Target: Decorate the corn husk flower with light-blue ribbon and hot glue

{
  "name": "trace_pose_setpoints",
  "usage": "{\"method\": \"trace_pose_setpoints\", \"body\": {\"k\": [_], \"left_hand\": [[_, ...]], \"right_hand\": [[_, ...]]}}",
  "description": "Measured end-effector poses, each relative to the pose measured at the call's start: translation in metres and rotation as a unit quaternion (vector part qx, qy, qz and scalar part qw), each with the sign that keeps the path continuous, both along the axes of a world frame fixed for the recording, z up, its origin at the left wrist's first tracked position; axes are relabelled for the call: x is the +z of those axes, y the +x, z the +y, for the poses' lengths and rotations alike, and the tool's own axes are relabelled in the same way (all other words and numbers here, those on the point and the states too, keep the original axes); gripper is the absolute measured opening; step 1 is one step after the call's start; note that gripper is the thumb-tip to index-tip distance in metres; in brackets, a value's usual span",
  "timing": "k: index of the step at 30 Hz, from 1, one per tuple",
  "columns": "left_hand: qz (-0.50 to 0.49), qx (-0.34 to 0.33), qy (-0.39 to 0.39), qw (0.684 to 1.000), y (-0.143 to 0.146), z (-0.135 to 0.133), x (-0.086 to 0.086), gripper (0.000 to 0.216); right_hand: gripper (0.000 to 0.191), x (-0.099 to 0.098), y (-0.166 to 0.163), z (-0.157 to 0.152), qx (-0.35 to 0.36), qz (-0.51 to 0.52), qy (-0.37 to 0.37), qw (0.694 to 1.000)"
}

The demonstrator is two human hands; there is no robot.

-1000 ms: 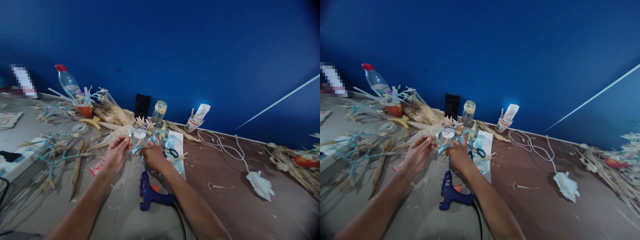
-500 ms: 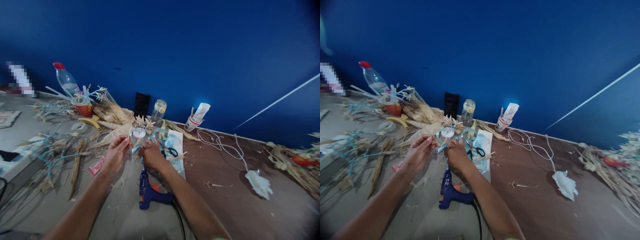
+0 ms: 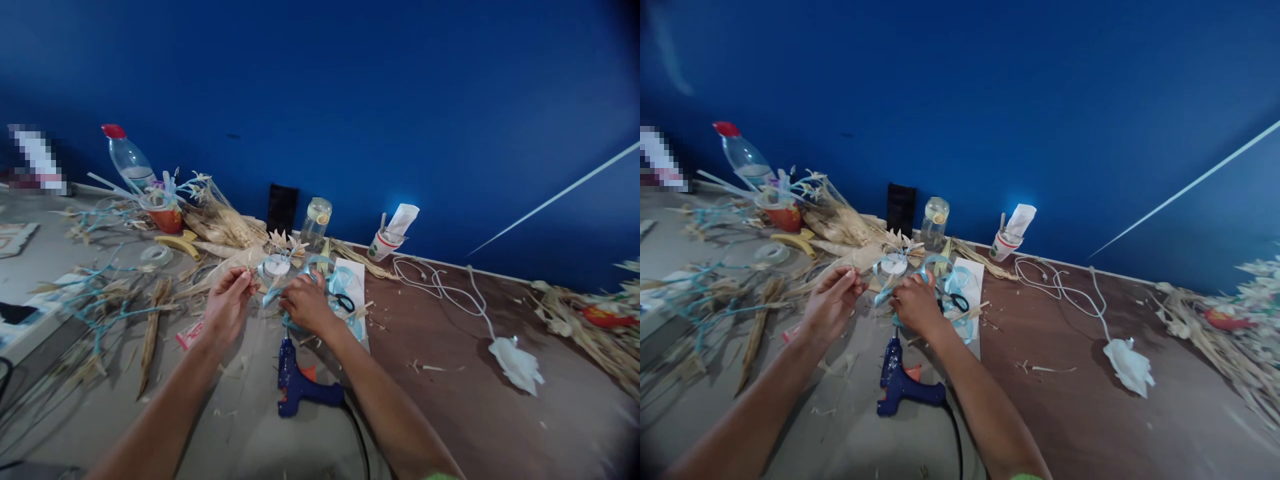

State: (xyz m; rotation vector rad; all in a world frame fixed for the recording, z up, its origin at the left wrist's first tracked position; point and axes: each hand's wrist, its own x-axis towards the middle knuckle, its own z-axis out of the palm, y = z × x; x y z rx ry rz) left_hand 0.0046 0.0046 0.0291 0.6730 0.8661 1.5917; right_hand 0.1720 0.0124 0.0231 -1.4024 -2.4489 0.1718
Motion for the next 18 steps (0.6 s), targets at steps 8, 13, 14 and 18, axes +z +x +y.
{"method": "trace_pose_setpoints", "body": {"k": [8,13,14,18], "left_hand": [[-0.009,0.036,0.018,0.999,-0.007,0.004,0.002,0.017],[0.008,0.045,0.002,0.999,-0.006,0.004,0.001,0.018],[0.012,0.05,-0.001,0.999,-0.006,0.004,0.001,0.018],[0.02,0.072,-0.003,0.997,-0.005,0.004,-0.001,0.019]], "right_hand": [[0.021,0.005,0.0,-0.001,0.008,0.079,0.022,0.997],[0.021,0.006,-0.007,0.0,0.081,0.052,-0.007,0.995],[0.021,0.007,-0.01,0.001,0.089,0.038,-0.01,0.995],[0.021,0.012,-0.027,0.005,0.11,-0.012,-0.008,0.994]]}}
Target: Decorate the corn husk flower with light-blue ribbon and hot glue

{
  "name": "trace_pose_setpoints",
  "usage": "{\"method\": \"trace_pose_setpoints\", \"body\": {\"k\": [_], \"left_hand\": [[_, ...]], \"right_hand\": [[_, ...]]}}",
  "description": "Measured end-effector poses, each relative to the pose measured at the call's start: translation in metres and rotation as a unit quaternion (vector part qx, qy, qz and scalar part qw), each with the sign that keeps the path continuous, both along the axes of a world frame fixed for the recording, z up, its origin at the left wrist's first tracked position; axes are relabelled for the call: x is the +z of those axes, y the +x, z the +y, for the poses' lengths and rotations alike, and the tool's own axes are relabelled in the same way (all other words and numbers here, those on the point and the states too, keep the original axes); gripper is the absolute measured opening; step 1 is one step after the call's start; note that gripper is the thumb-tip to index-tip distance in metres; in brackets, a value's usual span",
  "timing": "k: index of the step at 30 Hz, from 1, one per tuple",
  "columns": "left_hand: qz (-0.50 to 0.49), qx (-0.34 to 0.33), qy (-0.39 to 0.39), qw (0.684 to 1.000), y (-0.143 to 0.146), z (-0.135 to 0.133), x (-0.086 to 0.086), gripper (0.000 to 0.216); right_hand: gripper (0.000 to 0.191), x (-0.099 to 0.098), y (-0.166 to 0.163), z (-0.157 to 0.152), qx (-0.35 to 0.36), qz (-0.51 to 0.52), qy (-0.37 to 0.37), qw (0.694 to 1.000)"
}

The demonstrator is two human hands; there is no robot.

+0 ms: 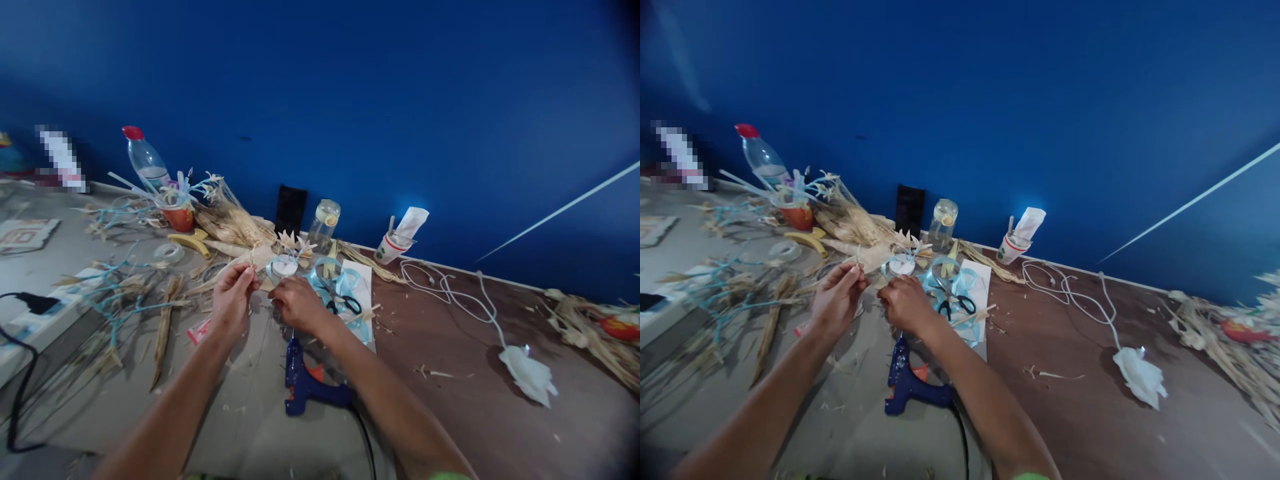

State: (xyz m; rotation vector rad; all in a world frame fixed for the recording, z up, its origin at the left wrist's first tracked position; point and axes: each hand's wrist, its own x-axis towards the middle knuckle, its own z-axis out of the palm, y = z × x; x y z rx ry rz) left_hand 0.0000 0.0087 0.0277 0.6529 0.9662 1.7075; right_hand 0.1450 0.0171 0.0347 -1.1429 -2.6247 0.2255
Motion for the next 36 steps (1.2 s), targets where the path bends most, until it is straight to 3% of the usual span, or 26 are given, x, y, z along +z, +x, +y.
{"method": "trace_pose_setpoints", "body": {"k": [9,13,16,20,25,28,30,36], "left_hand": [[0.061,-0.001,0.02,0.998,-0.002,0.001,-0.007,0.016],[0.084,-0.004,0.013,0.996,-0.002,0.002,-0.012,0.018],[0.104,-0.014,0.003,0.994,0.001,0.001,-0.015,0.018],[0.129,-0.041,-0.006,0.991,0.007,-0.003,-0.016,0.019],[0.165,-0.073,0.01,0.984,0.011,-0.006,-0.017,0.018],[0.191,-0.086,0.015,0.978,0.012,-0.008,-0.015,0.017],[0.203,-0.095,0.014,0.974,0.013,-0.009,-0.012,0.018],[0.212,-0.124,0.024,0.969,0.016,-0.011,-0.006,0.018]], "right_hand": [[0.02,-0.001,-0.029,0.009,0.036,-0.064,0.017,0.997],[0.02,0.016,-0.008,0.005,0.013,0.015,-0.001,1.0],[0.018,0.026,0.009,0.002,-0.034,0.155,-0.051,0.986],[0.018,0.023,0.014,-0.001,-0.102,0.328,-0.132,0.93],[0.019,0.014,0.0,0.001,-0.126,0.443,-0.224,0.859],[0.02,0.017,-0.003,0.004,-0.132,0.51,-0.299,0.796],[0.025,0.022,-0.003,0.005,-0.141,0.529,-0.357,0.756],[0.029,0.029,0.003,0.008,-0.182,0.529,-0.455,0.693]]}}
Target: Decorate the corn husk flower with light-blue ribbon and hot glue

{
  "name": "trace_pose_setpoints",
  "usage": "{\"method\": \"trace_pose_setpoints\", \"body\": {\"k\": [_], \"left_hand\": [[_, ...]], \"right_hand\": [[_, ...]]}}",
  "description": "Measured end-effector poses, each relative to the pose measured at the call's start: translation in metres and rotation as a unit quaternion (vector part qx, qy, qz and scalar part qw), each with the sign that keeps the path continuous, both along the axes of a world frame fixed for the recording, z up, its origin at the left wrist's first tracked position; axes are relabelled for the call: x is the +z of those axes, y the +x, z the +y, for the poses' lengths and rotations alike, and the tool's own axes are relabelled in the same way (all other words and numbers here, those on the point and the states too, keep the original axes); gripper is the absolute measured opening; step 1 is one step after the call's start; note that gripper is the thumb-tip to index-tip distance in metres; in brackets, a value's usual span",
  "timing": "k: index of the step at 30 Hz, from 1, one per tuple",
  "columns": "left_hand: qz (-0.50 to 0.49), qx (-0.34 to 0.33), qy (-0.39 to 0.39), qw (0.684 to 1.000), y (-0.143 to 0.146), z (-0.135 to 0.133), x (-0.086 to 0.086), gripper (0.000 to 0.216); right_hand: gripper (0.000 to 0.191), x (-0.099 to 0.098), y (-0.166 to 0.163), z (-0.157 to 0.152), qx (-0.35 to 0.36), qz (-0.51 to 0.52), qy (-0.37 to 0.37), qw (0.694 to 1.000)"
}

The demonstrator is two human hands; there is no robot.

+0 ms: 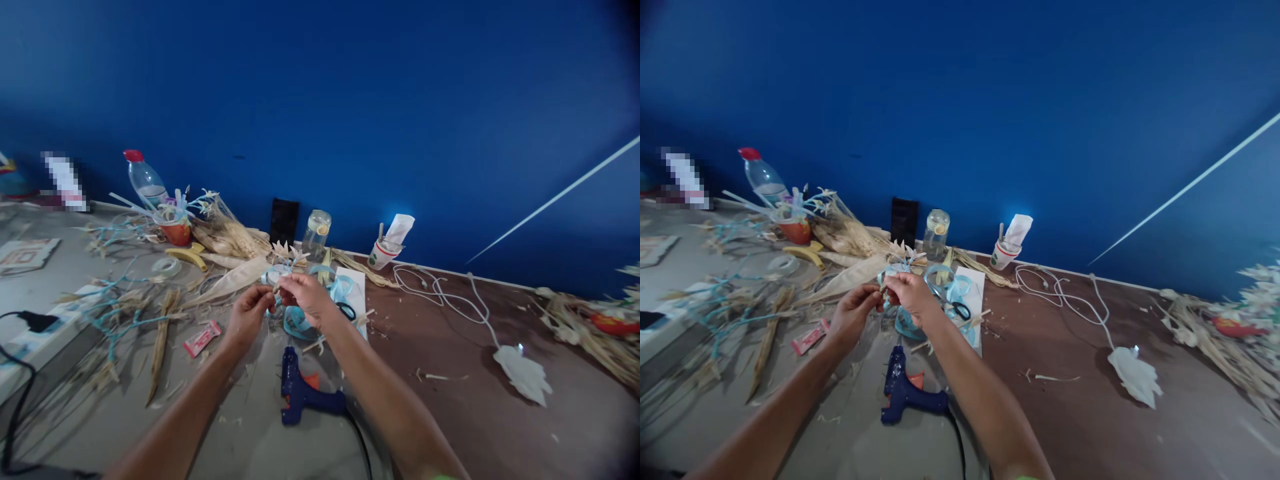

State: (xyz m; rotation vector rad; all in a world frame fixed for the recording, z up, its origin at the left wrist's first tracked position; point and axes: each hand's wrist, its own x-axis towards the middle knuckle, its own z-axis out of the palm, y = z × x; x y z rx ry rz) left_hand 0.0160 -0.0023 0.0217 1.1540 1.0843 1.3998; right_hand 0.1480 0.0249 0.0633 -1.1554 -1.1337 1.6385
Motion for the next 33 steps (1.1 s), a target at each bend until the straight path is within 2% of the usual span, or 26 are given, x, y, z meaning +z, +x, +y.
{"method": "trace_pose_setpoints", "body": {"k": [4,11,13,17,20,26,29,33], "left_hand": [[0.0,-0.025,0.0,1.0,-0.001,0.0,0.0,0.018],[-0.01,-0.025,-0.014,1.0,0.0,-0.002,0.005,0.02],[-0.005,-0.014,-0.008,1.0,0.0,-0.002,0.006,0.019],[-0.024,-0.017,-0.006,1.0,-0.002,0.0,-0.002,0.017],[-0.089,-0.038,-0.024,0.995,-0.003,0.0,-0.006,0.019],[-0.216,-0.078,-0.058,0.971,0.002,-0.006,0.007,0.019],[-0.238,-0.089,-0.067,0.965,0.002,-0.008,0.011,0.02],[-0.244,-0.111,-0.074,0.961,0.0,-0.008,0.006,0.019]], "right_hand": [[0.026,-0.001,0.004,0.0,0.001,0.026,-0.034,0.999],[0.019,0.001,0.002,-0.008,-0.062,-0.021,0.053,0.996],[0.016,0.002,0.002,-0.01,-0.07,-0.022,0.056,0.996],[0.011,0.003,0.002,-0.01,-0.051,0.036,-0.02,0.998],[0.008,0.002,0.003,-0.011,-0.015,0.118,-0.098,0.988],[0.009,-0.005,0.002,-0.011,0.039,0.235,-0.174,0.955],[0.009,-0.007,0.001,-0.011,0.048,0.25,-0.202,0.946],[0.009,-0.005,0.002,-0.013,0.051,0.276,-0.247,0.928]]}}
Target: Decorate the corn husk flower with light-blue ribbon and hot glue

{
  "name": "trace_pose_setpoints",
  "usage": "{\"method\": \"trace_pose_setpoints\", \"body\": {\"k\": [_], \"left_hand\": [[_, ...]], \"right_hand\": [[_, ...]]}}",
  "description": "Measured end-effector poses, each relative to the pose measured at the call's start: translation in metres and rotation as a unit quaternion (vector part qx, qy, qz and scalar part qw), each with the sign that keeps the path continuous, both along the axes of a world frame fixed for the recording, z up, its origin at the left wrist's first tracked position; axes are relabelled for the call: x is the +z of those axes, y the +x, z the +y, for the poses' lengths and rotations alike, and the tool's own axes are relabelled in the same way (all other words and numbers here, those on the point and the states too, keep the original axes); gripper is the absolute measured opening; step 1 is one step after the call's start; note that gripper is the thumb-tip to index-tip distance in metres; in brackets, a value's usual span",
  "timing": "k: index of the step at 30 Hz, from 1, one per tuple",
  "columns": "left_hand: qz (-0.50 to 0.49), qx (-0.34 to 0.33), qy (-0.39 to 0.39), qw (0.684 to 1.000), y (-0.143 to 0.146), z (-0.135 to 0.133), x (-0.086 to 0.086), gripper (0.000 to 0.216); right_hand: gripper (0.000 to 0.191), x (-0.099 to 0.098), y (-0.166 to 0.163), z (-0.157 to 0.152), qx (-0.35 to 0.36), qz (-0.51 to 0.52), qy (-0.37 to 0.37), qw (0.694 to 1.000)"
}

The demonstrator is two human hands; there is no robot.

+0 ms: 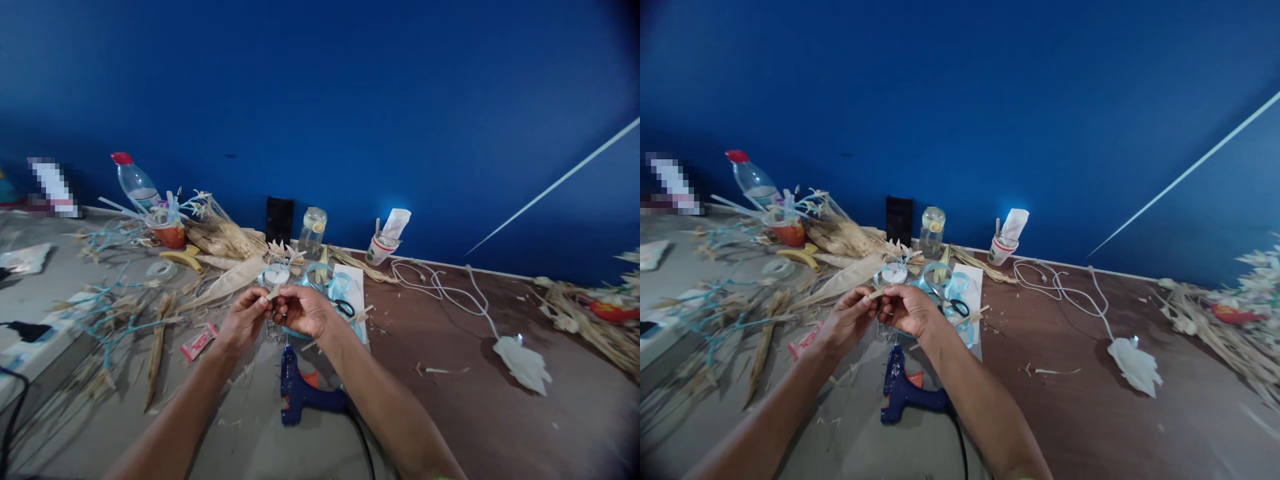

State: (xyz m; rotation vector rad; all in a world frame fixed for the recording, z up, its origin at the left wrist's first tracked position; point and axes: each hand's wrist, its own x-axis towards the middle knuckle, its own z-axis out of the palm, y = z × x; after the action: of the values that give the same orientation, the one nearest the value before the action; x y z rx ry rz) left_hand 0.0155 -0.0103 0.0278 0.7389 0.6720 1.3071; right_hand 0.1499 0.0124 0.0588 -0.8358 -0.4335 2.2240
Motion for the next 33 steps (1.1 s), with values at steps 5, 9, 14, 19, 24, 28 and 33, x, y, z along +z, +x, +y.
{"method": "trace_pose_setpoints", "body": {"k": [5,9,14,19,24,28,33], "left_hand": [[-0.023,-0.012,0.046,0.999,-0.007,0.001,0.001,0.016],[-0.032,0.027,0.045,0.998,-0.011,0.007,0.005,0.018],[-0.004,0.05,0.034,0.998,-0.007,0.009,-0.001,0.017],[0.026,0.074,0.021,0.997,-0.002,0.007,-0.005,0.019],[0.026,0.04,0.037,0.998,0.0,0.005,-0.003,0.017],[0.021,0.011,0.045,0.999,0.002,0.002,0.0,0.017],[0.011,-0.021,0.042,0.999,0.001,0.0,-0.001,0.017]], "right_hand": [[0.009,0.004,0.013,0.003,-0.007,0.066,-0.014,0.998],[0.011,0.009,0.036,0.008,-0.069,0.056,0.027,0.996],[0.02,0.013,0.045,0.003,-0.066,0.0,0.07,0.995],[0.03,0.012,0.019,-0.005,-0.033,-0.065,0.11,0.991],[0.024,0.013,-0.001,-0.006,-0.029,-0.061,0.136,0.988],[0.018,0.012,0.001,-0.004,-0.009,-0.056,0.125,0.99],[0.013,0.008,0.005,-0.005,0.039,0.003,0.077,0.996]]}}
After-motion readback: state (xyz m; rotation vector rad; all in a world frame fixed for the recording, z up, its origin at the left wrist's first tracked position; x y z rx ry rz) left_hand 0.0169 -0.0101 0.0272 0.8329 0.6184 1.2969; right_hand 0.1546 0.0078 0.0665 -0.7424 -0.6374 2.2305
